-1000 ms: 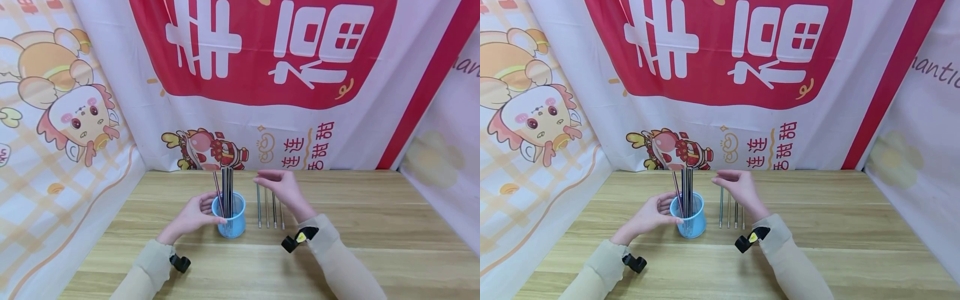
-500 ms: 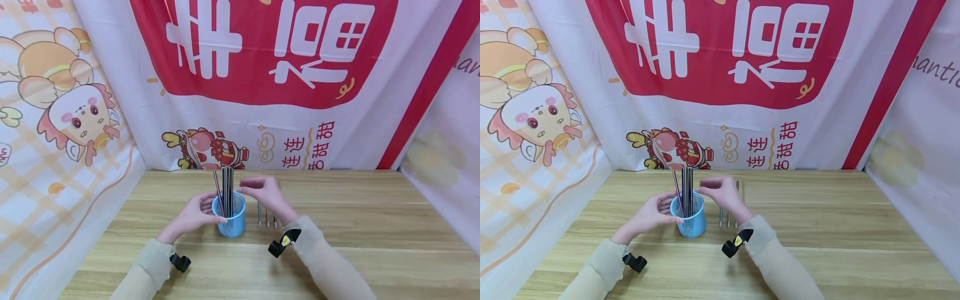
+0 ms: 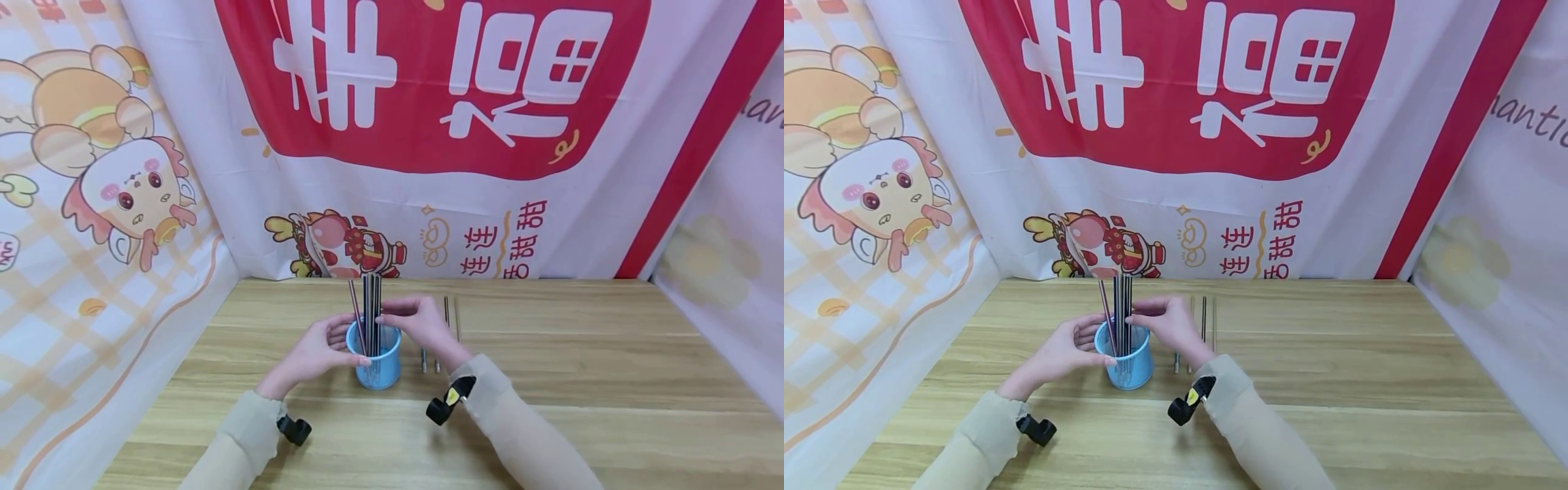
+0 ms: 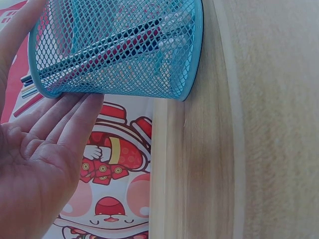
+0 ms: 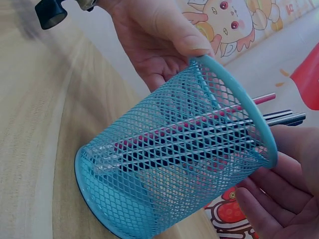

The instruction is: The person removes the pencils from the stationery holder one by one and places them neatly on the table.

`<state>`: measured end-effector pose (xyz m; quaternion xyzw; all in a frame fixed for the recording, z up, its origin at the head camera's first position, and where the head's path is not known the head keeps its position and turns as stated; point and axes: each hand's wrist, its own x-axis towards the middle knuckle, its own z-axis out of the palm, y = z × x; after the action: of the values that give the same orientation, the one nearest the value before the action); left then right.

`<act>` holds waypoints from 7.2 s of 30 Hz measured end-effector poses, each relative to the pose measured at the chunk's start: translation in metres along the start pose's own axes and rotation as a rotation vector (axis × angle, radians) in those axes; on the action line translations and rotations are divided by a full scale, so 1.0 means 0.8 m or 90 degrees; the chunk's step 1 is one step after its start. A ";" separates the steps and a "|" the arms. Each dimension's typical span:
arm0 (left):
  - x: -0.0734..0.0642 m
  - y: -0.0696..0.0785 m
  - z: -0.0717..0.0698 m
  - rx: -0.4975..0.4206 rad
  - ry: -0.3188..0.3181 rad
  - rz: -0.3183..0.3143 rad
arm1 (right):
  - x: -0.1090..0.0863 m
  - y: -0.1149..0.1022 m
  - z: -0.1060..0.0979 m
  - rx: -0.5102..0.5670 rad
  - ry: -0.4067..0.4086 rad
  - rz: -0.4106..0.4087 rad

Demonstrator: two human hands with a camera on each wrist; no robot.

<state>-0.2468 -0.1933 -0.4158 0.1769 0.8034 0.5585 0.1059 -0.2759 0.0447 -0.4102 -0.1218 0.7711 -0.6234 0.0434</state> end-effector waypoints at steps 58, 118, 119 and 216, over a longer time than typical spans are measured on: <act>-0.001 -0.003 0.001 0.005 0.007 -0.015 | -0.007 -0.019 -0.010 0.118 0.133 -0.031; -0.003 0.001 0.001 0.002 0.005 -0.003 | -0.020 -0.033 -0.118 0.267 0.276 -0.087; -0.003 0.001 0.001 0.002 0.005 -0.003 | -0.020 -0.032 -0.120 0.268 0.276 -0.086; -0.002 0.001 0.000 0.012 0.007 -0.011 | -0.003 0.100 -0.164 -0.038 0.156 0.212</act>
<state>-0.2455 -0.1933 -0.4150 0.1682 0.8108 0.5508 0.1044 -0.3126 0.1854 -0.4592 0.0829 0.7982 -0.5947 0.0481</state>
